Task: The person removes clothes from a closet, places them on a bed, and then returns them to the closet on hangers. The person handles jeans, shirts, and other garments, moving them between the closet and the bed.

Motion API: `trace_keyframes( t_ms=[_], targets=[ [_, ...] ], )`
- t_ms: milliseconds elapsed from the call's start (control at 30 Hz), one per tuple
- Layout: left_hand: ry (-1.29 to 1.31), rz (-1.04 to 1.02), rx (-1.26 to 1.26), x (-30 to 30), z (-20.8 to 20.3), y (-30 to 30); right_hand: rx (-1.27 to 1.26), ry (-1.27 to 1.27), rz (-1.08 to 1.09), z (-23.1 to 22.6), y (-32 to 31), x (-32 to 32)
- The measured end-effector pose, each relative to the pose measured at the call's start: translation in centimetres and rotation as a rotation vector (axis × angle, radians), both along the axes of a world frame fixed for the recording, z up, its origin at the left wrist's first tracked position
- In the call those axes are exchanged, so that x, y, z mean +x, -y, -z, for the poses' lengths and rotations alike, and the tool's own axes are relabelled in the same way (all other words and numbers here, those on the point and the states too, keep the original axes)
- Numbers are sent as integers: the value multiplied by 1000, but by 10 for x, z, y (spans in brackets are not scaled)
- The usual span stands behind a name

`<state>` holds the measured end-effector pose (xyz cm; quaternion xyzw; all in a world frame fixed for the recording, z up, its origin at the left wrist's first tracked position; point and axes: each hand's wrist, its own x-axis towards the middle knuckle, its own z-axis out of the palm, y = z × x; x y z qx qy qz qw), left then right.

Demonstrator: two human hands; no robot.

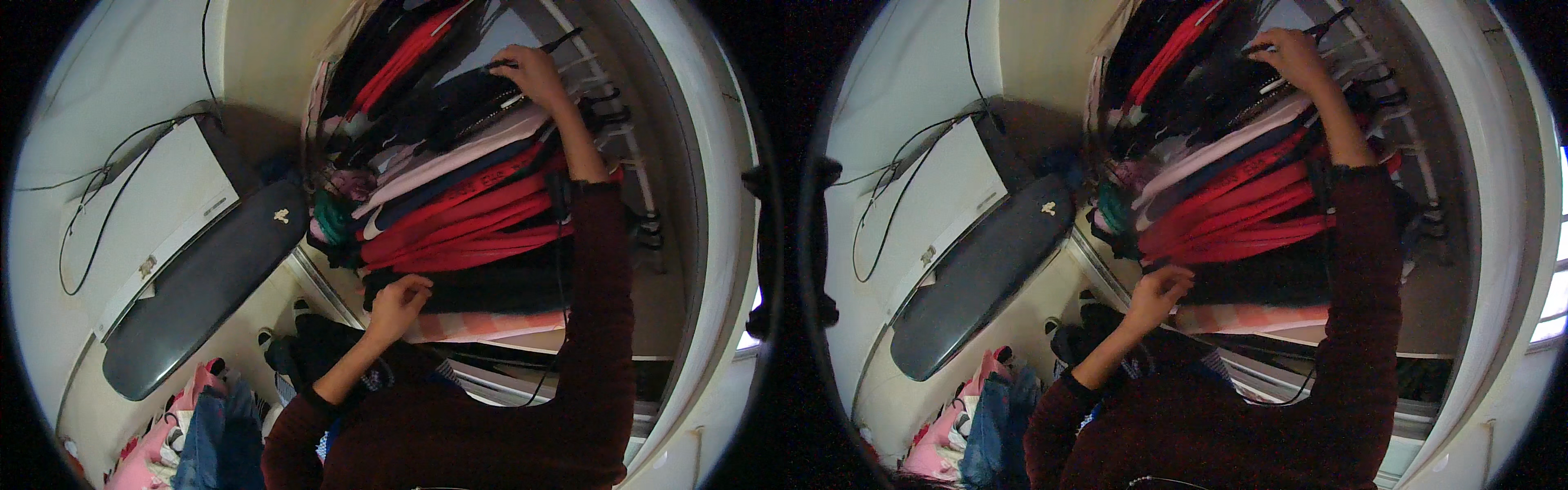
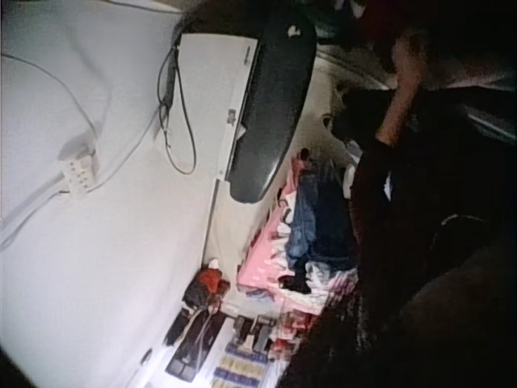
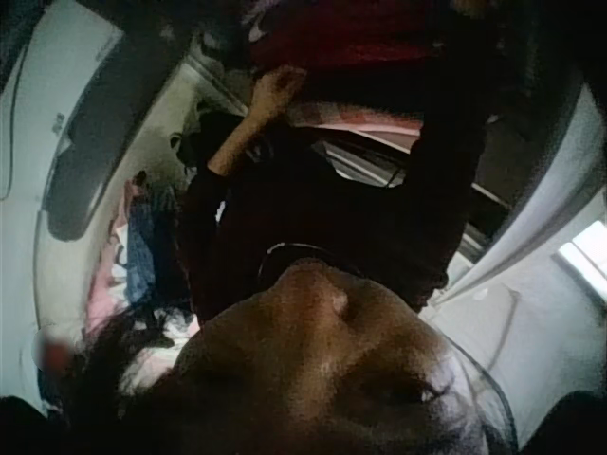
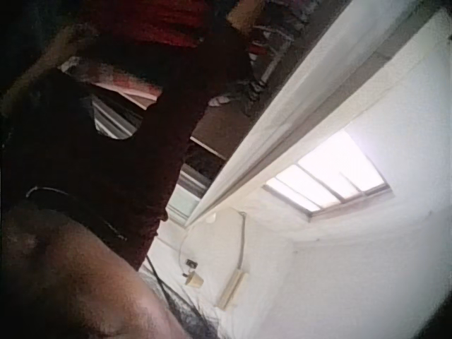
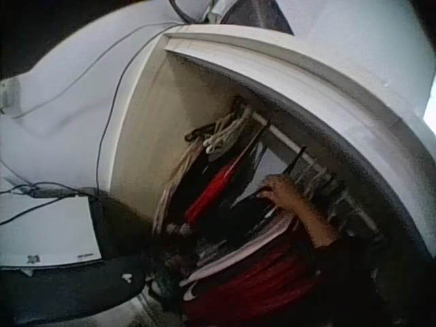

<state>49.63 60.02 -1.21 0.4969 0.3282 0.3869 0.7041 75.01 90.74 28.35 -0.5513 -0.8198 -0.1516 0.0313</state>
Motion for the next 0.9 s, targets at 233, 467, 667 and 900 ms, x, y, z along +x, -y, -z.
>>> trace_keyframes(
  t_ms=[233, 467, 667, 900],
  targets=[
    [-1, 92, -17, -2, 0, -5, -282, 186, -41, -21, 36, 34],
    [27, 41, -58, 1, 8, -4, -519, -118, 75, -35, -33, 28],
    [29, 72, -133, -12, 4, -8, -236, -378, 438, 21, -104, -37],
    [34, 0, -141, -32, 9, -20, -243, -1330, 710, 63, -156, -18]
  ],
)
